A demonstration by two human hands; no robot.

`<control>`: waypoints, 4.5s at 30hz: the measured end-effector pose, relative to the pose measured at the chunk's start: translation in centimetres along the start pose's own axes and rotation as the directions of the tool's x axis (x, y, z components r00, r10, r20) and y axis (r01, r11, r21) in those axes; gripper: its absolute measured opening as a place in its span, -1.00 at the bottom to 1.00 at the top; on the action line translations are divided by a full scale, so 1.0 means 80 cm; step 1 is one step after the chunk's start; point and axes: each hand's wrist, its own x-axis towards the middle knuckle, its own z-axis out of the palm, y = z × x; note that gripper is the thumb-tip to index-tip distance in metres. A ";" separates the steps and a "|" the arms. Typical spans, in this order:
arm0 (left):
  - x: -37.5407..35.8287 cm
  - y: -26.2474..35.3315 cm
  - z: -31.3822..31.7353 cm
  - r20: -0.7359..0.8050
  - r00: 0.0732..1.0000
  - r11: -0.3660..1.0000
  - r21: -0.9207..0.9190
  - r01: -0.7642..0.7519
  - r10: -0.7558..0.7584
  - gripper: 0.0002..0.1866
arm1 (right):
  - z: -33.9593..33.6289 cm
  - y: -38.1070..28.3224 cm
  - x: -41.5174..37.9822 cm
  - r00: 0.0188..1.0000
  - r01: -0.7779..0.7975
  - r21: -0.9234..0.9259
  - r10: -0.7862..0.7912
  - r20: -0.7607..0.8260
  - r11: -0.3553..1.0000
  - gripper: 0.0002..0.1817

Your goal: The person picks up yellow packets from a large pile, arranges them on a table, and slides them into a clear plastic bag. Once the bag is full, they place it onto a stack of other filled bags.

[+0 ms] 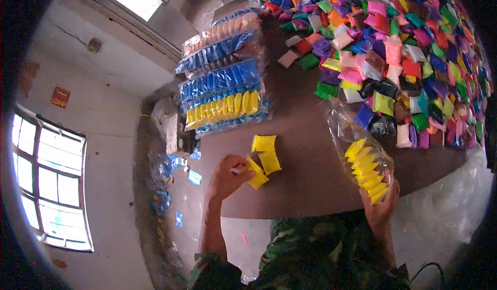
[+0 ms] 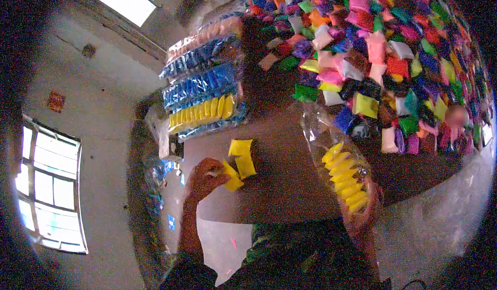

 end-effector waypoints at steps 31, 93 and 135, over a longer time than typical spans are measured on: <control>0.069 0.224 0.188 -0.333 0.785 0.850 0.118 -0.514 0.522 -0.58 | -0.013 -0.009 0.026 0.990 0.142 0.000 -0.142 0.025 0.990 -0.21; 0.066 -0.002 0.047 -0.189 0.952 0.971 0.061 -0.232 0.240 -0.67 | -0.004 -0.006 0.021 0.978 0.208 0.008 -0.207 -0.028 0.978 -0.11; -0.009 0.093 0.050 0.240 0.966 0.988 0.096 -0.120 0.094 -0.47 | -0.008 -0.009 0.025 0.971 0.232 0.005 -0.231 -0.060 0.973 -0.14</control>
